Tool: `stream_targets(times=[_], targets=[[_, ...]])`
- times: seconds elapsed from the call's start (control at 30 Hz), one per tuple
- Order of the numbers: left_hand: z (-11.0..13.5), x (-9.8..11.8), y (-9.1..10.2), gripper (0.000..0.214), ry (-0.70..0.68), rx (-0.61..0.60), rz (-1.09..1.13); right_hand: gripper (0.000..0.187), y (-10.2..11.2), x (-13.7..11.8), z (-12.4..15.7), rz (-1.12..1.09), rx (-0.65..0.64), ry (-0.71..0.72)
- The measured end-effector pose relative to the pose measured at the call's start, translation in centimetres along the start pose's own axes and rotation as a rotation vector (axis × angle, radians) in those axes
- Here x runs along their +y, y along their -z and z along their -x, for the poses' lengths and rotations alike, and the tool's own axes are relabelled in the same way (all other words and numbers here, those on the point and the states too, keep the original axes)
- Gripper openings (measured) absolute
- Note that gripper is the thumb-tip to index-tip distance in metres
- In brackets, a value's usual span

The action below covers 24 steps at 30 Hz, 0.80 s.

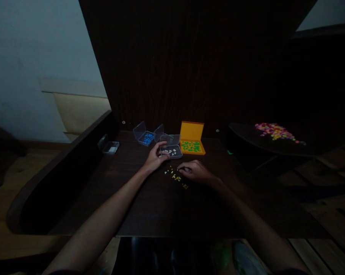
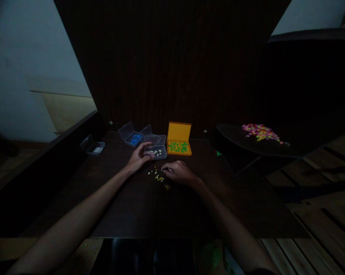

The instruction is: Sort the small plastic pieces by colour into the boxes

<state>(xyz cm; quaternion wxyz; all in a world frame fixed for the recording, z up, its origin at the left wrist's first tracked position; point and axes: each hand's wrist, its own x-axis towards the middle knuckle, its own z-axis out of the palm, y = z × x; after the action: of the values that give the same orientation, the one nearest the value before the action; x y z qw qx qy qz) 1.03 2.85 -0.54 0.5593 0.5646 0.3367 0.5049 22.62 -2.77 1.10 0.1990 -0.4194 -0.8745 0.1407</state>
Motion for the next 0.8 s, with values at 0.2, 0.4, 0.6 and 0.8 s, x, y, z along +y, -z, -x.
stream_targets(times=[0.2, 0.4, 0.6, 0.8], targets=[[-0.1, 0.0, -0.1, 0.061, 0.003, 0.001, 0.016, 0.021, -0.4, -0.2, -0.1, -0.048, 0.011, 0.001], [0.0, 0.1, -0.1, 0.060, 0.000, -0.002, 0.016, 0.023, -0.6, 0.0, -0.2, -0.107, 0.020, -0.029], [0.0, 0.2, -0.2, 0.059, 0.005, 0.002, 0.011, 0.025, -0.5, 0.6, -0.3, -0.203, 0.008, -0.139], [0.0, 0.0, -0.2, 0.059, -0.008, -0.001, 0.015, 0.027, -0.4, 0.9, -0.3, -0.244, -0.011, -0.195]])
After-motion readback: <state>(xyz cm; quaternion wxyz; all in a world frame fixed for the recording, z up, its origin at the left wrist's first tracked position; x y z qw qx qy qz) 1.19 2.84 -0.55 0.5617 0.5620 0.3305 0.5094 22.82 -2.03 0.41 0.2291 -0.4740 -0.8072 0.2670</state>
